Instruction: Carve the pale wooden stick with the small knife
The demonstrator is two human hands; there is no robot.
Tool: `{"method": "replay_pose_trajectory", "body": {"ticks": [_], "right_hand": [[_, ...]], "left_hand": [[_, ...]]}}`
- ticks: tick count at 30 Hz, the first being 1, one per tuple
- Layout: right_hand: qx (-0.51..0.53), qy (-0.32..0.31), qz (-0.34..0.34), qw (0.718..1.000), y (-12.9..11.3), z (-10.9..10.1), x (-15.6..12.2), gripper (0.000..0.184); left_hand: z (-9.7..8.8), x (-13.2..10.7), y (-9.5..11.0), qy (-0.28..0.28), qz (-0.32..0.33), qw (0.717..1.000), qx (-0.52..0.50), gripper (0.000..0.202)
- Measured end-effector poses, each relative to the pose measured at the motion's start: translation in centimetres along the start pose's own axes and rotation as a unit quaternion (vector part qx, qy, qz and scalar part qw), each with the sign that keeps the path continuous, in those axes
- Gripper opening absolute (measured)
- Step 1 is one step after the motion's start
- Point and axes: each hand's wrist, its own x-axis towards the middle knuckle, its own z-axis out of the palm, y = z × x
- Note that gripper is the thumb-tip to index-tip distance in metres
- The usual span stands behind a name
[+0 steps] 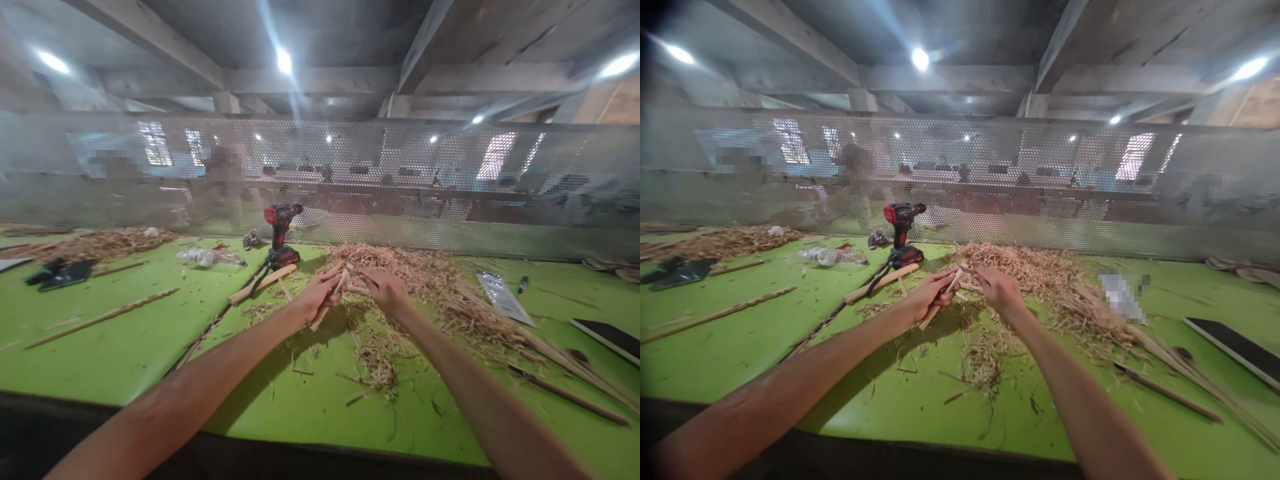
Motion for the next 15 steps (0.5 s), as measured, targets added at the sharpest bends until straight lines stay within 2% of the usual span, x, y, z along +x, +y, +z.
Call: {"method": "replay_pose_trajectory", "body": {"ticks": [4, 7, 11, 15], "right_hand": [[-0.009, 0.051, 0.087, 0.995, 3.4, -1.3, 0.2, 0.043], [0.012, 0.072, 0.114, 0.991, 4.6, -1.9, 0.5, 0.044], [0.085, 0.051, 0.094, 0.991, 2.9, -1.6, 1.0, 0.04], [0.18, 0.017, 0.1, 0.978, 0.5, -1.1, 1.1, 0.038]], "left_hand": [[0.5, -0.8, 0.5, -0.028, -0.012, 1.0, 0.007, 0.027], [0.3, -0.6, 0.1, -0.015, -0.024, 1.0, 0.011, 0.022], [-0.7, 0.3, -0.7, 0.04, -0.05, 0.998, 0.015, 0.032], [-1.7, 1.4, -0.8, 0.105, -0.035, 0.994, 0.009, 0.036]]}}
